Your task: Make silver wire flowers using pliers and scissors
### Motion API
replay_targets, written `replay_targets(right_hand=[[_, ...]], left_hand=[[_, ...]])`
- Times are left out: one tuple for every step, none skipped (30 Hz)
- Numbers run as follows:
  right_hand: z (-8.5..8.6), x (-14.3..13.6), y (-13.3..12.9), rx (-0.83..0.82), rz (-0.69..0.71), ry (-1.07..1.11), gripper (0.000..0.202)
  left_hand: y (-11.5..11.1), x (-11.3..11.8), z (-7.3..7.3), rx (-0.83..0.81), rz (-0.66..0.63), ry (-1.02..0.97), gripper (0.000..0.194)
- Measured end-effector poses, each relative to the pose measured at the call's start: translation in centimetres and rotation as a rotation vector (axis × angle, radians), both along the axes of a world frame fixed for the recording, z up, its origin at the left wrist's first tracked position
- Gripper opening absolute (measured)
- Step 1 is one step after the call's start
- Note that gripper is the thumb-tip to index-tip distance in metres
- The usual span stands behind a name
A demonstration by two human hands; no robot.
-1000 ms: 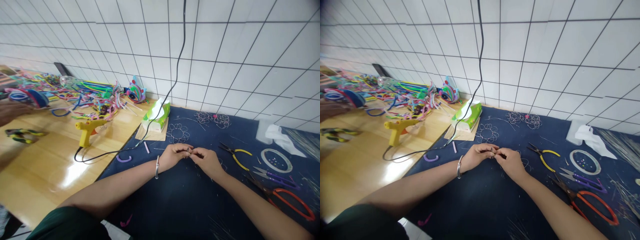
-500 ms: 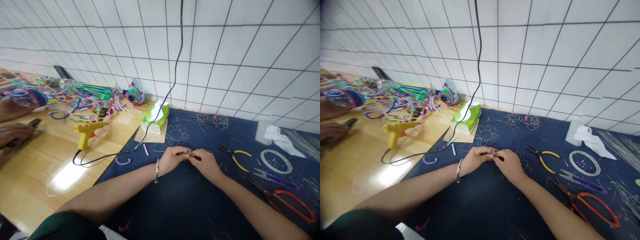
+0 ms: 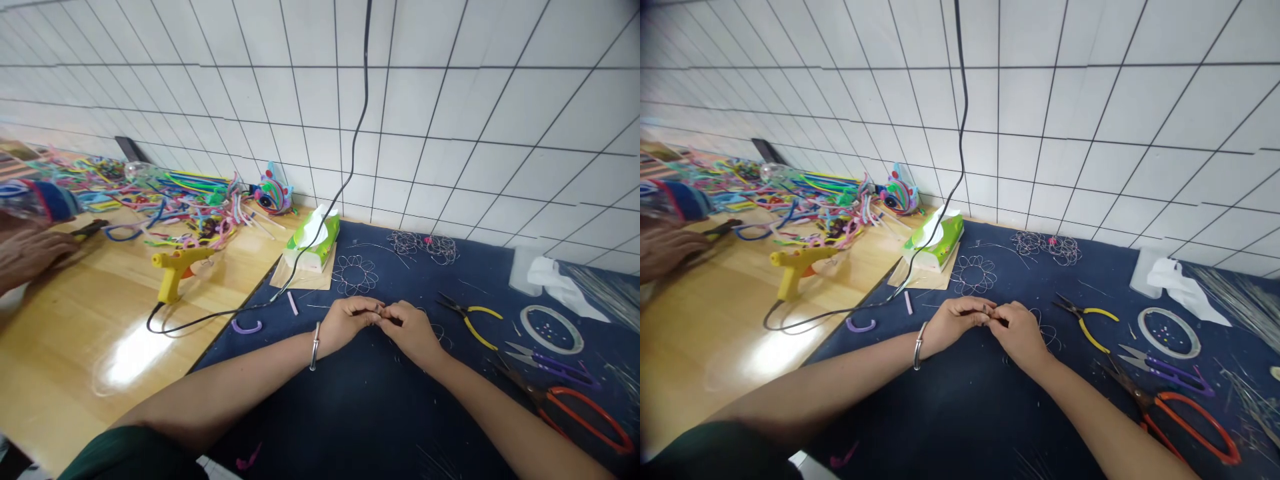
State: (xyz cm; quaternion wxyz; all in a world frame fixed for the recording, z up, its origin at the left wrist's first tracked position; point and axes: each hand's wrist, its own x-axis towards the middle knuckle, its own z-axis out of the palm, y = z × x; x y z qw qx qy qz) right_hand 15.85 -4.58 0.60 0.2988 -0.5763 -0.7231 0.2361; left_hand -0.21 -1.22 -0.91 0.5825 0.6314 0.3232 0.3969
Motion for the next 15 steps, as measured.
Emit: replay_targets(right_hand=[[0.0, 0.0, 0.0, -0.001, 0.001, 0.002, 0.018], [0.0, 0.0, 0.0, -0.002, 0.003, 0.004, 0.019], [0.0, -0.1, 0.0, -0.003, 0.005, 0.005, 0.018], [0.1, -0.1, 0.0, -0.001, 0.006, 0.006, 0.018], [0.2, -0.1, -0.1, -0.001, 0.009, 0.007, 0.017], [0.3, -0.1, -0.1, -0.002, 0.011, 0.01, 0.016], [0.5, 0.0, -0.1, -0.002, 0.012, 0.014, 0.014], [0.7, 0.1, -0.1, -0.001, 0.009, 0.016, 0.013], [1.0, 0.3, -0.1, -0.002, 0.001, 0.019, 0.013], [1.4, 0.6, 0.0, -0.004, -0.013, 0.023, 0.013], [1.7, 0.8, 0.1, -0.006, -0.034, 0.028, 0.014], [2.1, 1.1, 0.3, -0.011, -0.057, 0.035, 0.016], [2.5, 1.3, 0.6, -0.018, -0.079, 0.043, 0.018], [2.8, 1.5, 0.9, -0.027, -0.093, 0.05, 0.019], [3.2, 1.4, 1.3, -0.034, -0.091, 0.05, 0.02]], left_hand=[[-0.1, 0.0, 0.0, -0.013, -0.002, -0.013, 0.014], [-0.1, 0.1, 0.0, -0.025, -0.002, -0.021, 0.014], [-0.1, 0.1, 0.1, -0.038, -0.002, -0.021, 0.014], [-0.1, 0.1, 0.1, -0.047, 0.0, -0.013, 0.014], [-0.1, 0.1, 0.1, -0.053, 0.005, 0.0, 0.015], [0.0, 0.1, 0.2, -0.05, 0.014, 0.016, 0.015], [0.0, 0.1, 0.2, -0.04, 0.026, 0.031, 0.015], [0.1, 0.1, 0.3, -0.023, 0.039, 0.041, 0.015], [0.1, 0.0, 0.3, -0.001, 0.051, 0.043, 0.015], [0.1, -0.1, 0.4, 0.024, 0.058, 0.043, 0.015], [0.1, -0.2, 0.5, 0.053, 0.055, 0.044, 0.015], [0.0, -0.3, 0.6, 0.087, 0.044, 0.05, 0.016], [-0.2, -0.4, 0.8, 0.127, 0.026, 0.064, 0.017], [-0.3, -0.5, 0.9, 0.177, -0.003, 0.089, 0.018], [-0.5, -0.6, 1.0, 0.232, -0.046, 0.118, 0.018]])
